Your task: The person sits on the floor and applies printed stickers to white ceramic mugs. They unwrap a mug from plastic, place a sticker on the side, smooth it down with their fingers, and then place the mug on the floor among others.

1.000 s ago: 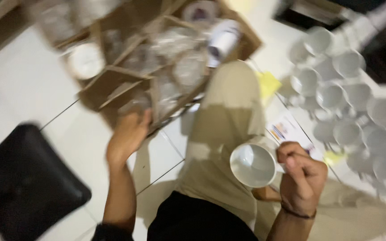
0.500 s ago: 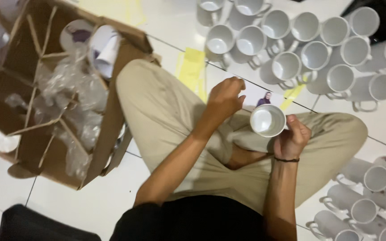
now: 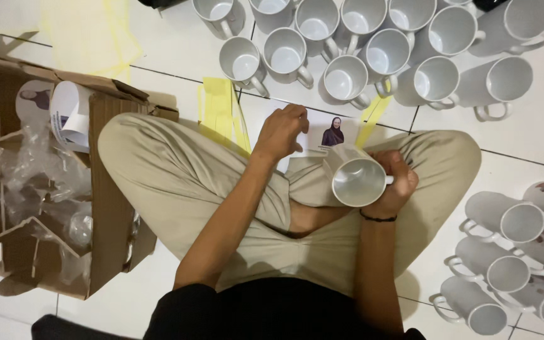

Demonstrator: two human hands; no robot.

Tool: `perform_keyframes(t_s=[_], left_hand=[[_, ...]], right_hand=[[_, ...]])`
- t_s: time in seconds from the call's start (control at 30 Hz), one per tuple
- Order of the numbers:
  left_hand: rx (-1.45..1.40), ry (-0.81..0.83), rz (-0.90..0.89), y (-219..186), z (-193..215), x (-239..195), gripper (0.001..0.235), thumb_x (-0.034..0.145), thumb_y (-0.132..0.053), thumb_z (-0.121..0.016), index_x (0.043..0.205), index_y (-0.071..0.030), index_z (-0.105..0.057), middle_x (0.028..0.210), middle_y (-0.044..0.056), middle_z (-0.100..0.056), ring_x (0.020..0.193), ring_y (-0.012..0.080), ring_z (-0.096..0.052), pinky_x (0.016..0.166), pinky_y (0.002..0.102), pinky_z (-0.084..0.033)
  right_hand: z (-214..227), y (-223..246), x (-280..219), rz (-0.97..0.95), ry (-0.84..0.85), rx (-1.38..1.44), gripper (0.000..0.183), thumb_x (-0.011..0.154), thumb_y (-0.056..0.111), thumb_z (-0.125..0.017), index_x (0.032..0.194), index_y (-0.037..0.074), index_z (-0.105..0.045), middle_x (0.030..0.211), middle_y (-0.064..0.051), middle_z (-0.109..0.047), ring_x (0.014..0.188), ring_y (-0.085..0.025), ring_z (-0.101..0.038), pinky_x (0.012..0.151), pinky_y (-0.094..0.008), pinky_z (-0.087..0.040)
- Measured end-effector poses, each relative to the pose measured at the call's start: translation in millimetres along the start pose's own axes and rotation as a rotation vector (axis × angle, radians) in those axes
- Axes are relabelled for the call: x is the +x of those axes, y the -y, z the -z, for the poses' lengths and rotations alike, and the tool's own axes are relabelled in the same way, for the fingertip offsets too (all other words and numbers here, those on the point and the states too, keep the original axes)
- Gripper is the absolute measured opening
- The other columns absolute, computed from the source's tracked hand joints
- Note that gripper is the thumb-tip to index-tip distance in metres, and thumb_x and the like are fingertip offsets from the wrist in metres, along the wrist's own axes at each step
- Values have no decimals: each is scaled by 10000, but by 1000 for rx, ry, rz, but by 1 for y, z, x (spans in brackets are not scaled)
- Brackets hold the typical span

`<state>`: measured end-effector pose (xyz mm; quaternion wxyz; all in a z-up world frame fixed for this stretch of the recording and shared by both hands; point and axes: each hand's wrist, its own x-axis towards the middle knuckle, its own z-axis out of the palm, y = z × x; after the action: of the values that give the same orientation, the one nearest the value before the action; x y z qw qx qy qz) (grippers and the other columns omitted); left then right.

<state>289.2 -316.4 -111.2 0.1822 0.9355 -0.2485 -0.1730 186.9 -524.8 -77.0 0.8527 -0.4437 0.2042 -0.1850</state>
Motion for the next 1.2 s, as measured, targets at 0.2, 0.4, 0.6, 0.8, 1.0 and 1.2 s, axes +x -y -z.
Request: perform_keyframes(t_s=[0.2, 0.4, 0.6, 0.8, 1.0, 1.2], left_hand=[[-3, -93, -34, 1, -1, -1, 340, 568, -117, -963, 851, -116, -774, 1022, 45, -696, 1040, 244, -672, 916, 342, -506], [82, -93, -73, 5, -12, 0, 394, 548, -178, -983, 887, -132, -787, 1051, 81, -701, 1059, 267, -672, 956, 362, -504], [62, -94, -131, 16, -18, 3, 344, 553, -212, -979, 842, -158, -801, 1055, 85, -724, 1039, 282, -693, 950, 382, -514], [2, -34, -126, 19, -14, 4, 243, 631, -202, -942, 832, -184, -806, 1081, 83, -732, 932, 313, -709, 866, 410, -557], [144, -119, -182, 4, -32, 1, 615, 618, 1, -780, 1202, -105, -620, 1119, 133, -698, 883, 352, -723, 878, 486, -481], [323, -363, -155, 4, -49, 14, 548, 747, 26, -701, 1263, -66, -540, 1137, 150, -660, 888, 300, -693, 847, 437, -423]], right_hand=[[3, 3, 1, -32, -67, -39, 371, 979, 157, -604, 634, 85, -487, 573, -19, -411, 531, -126, -437, 687, -299, -497], [0, 4, -2, -28, -73, -122, 395, 995, 178, -573, 625, 86, -471, 580, -28, -373, 539, -128, -394, 715, -295, -488], [-8, 7, -5, 52, -73, -183, 387, 1002, 116, -601, 631, 41, -520, 588, -49, -416, 558, -143, -425, 716, -310, -488], [-2, -8, 0, -10, -153, -116, 352, 953, 104, -670, 630, 52, -540, 588, -24, -411, 544, -105, -420, 573, -235, -388], [-22, 5, -8, -20, -169, -46, 369, 947, 96, -716, 621, 17, -562, 566, -47, -416, 501, -126, -436, 515, -234, -395], [-13, -2, -5, -43, -235, -84, 332, 940, 104, -721, 651, 5, -591, 586, -63, -452, 532, -117, -490, 498, -206, -443]])
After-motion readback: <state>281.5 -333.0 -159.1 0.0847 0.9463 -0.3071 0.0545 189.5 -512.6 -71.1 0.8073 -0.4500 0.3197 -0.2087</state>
